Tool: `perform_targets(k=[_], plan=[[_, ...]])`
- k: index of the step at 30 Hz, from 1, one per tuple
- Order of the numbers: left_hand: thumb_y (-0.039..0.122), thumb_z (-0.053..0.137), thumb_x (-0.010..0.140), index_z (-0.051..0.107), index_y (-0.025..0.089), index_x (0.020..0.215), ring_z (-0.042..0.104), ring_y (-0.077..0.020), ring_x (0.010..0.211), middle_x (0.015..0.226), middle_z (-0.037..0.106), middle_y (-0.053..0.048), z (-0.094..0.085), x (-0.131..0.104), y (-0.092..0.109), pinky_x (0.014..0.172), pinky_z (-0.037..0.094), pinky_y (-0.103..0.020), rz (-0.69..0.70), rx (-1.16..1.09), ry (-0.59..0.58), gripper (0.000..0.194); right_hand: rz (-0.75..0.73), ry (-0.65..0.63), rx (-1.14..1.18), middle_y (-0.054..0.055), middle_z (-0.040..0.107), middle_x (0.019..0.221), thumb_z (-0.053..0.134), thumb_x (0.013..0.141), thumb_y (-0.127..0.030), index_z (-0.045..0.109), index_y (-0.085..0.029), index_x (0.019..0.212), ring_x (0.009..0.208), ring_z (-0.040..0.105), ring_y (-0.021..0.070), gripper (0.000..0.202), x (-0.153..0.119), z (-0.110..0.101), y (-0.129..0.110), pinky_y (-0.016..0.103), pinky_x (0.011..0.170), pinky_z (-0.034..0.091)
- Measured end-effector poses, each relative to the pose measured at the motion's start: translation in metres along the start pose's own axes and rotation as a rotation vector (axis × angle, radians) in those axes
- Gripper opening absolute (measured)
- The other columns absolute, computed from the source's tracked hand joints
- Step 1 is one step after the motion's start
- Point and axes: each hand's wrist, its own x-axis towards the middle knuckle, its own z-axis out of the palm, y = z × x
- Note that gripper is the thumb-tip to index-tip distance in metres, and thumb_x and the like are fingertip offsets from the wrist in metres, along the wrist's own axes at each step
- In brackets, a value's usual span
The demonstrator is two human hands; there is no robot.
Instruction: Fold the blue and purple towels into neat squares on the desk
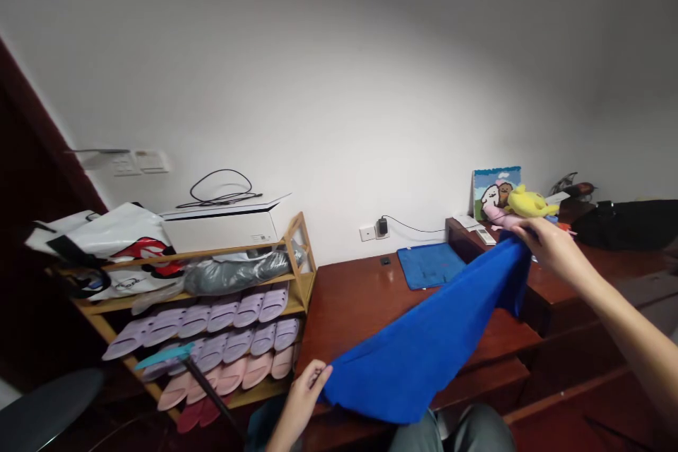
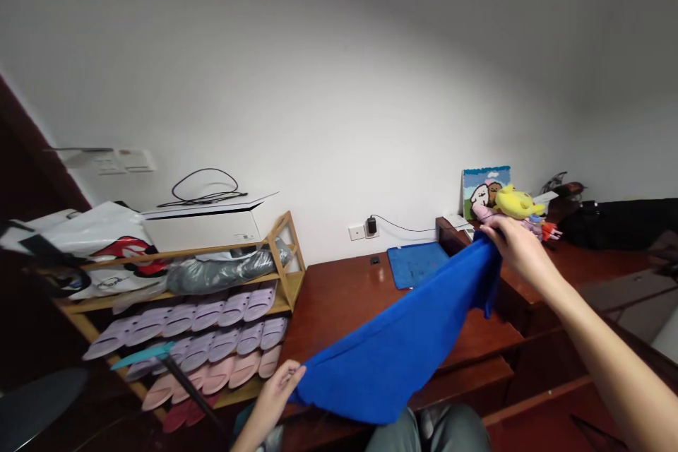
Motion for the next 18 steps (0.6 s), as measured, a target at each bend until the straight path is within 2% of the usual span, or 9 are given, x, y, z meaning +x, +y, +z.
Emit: perform_targets(k=[3,5,8,10,14,16,18], plan=[[0.078,0.05,0.09,0.059,0.026,0.084,0.061,-0.0182,0.067,0.072,0.062,0.003,-0.013,0.001,0.002,0.068,0.05,-0.026,0.001,0.126,0.066,0.053,0.112,-0.171,0.119,0.016,0.077,0.112,0.052,0.096,-0.067,0.074,-0.027,0.11,0.099,0.074,0.0327,0.047,-0.039,0.001,0.036,0.041,0.085,0.057],[0.077,0.052,0.088,0.06,0.027,0.084,0.062,-0.018,0.066,0.072,0.064,0.003,-0.02,0.003,0.006,0.069,0.05,-0.026,-0.004,0.196,0.096,0.051,0.178,-0.265,0.183,0.017,0.077,0.112,0.052,0.093,-0.073,0.075,-0.029,0.111,0.1,0.075,0.0342,0.053,-0.066,0.005,0.056,0.043,0.085,0.058],[0.082,0.06,0.079,0.061,0.026,0.075,0.059,-0.0181,0.065,0.068,0.061,0.003,-0.035,0.01,0.015,0.068,0.05,-0.026,0.007,0.263,0.133,0.055,0.271,-0.449,0.235,0.016,0.079,0.102,0.05,0.086,-0.081,0.078,-0.03,0.097,0.093,0.076,0.0344,0.059,-0.102,0.011,0.077,0.043,0.084,0.059],[0.083,0.067,0.07,0.064,0.025,0.071,0.058,-0.0193,0.066,0.066,0.06,0.002,-0.048,0.014,0.021,0.068,0.05,-0.028,-0.003,0.265,0.098,0.057,0.353,-0.541,0.256,0.014,0.08,0.098,0.051,0.082,-0.084,0.078,-0.03,0.089,0.092,0.076,0.0343,0.06,-0.122,0.014,0.085,0.044,0.086,0.06],[0.071,0.081,0.06,0.076,0.024,0.088,0.065,-0.0255,0.081,0.079,0.07,-0.001,-0.075,0.013,0.027,0.076,0.054,-0.033,-0.078,0.177,-0.122,0.055,0.496,-0.576,0.298,0.01,0.081,0.095,0.053,0.076,-0.089,0.077,-0.031,0.085,0.09,0.076,0.0348,0.063,-0.155,0.017,0.091,0.044,0.084,0.062],[0.067,0.084,0.059,0.078,0.024,0.095,0.068,-0.0291,0.092,0.092,0.075,-0.004,-0.085,0.008,0.026,0.086,0.055,-0.036,-0.1,0.16,-0.205,0.056,0.549,-0.535,0.32,0.009,0.081,0.097,0.054,0.075,-0.09,0.077,-0.032,0.087,0.094,0.076,0.0344,0.064,-0.166,0.018,0.091,0.043,0.086,0.062],[0.068,0.081,0.064,0.079,0.025,0.093,0.068,-0.03,0.099,0.1,0.077,-0.006,-0.091,0.002,0.023,0.091,0.054,-0.036,-0.108,0.178,-0.25,0.052,0.589,-0.474,0.352,0.009,0.081,0.096,0.054,0.073,-0.091,0.077,-0.031,0.088,0.094,0.075,0.0332,0.065,-0.174,0.021,0.09,0.041,0.086,0.061]])
